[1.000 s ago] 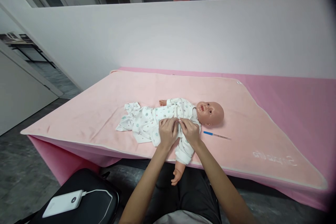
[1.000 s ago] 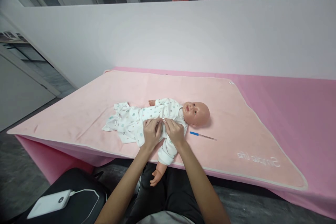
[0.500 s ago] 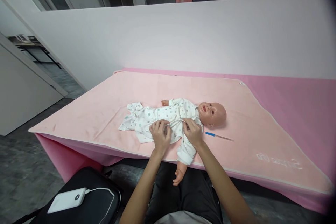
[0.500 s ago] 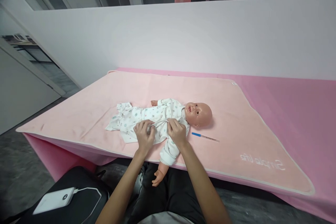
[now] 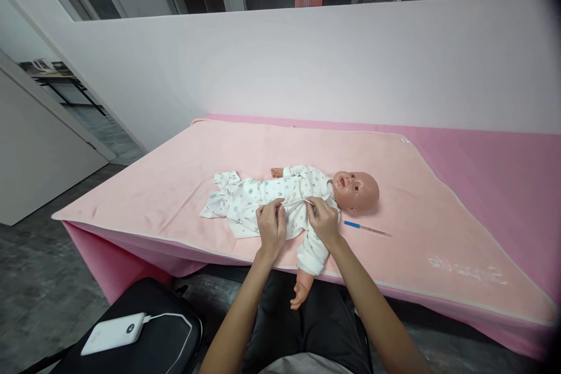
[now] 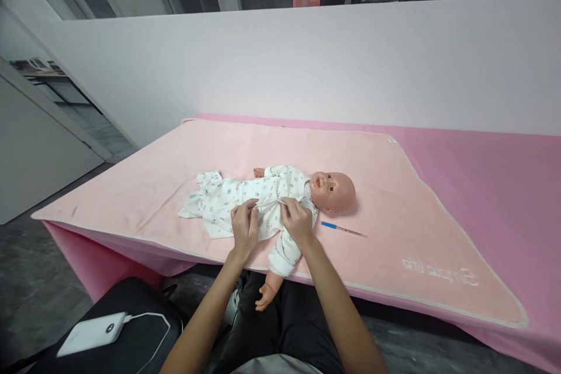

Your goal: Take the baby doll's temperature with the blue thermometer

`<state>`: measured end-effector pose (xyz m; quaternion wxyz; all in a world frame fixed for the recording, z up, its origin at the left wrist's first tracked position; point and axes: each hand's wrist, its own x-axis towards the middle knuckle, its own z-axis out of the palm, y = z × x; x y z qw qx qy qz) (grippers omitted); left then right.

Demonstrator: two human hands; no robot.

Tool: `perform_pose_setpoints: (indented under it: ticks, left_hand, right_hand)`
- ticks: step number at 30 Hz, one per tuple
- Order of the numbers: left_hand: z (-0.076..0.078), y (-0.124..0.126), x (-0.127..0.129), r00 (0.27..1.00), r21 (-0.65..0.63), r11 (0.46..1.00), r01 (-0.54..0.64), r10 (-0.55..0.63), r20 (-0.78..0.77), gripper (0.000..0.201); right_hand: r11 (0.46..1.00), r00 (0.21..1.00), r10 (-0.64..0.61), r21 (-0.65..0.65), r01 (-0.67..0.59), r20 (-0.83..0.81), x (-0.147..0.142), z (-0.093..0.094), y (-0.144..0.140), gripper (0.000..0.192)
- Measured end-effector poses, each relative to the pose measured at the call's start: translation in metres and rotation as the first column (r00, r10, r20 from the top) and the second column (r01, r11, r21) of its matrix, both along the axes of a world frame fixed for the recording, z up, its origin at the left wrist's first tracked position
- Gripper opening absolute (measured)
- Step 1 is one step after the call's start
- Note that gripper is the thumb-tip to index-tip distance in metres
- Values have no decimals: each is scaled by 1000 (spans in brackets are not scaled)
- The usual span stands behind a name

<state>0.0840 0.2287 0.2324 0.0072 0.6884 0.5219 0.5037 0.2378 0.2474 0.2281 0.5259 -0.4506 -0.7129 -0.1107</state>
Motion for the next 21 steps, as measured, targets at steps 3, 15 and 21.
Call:
perform_pose_setpoints:
  ticks: [3,15,21]
  left_hand:
    - [1,-2,1,1000,-16,1000,18,-18,-14,21]
    - [0,0,0,998,-19,998,-65,65,-25,18]
    - [3,-2,0,998,-16,998,-56,56,10,19]
  right_hand:
    - [1000,1000,-3,-1,3,1,0,1,0,14]
    - [1000,1000,-11,-20,11,3,1,-3,0,16]
    - [1000,1000,-23,-12,23,-1,2,-3,0,15]
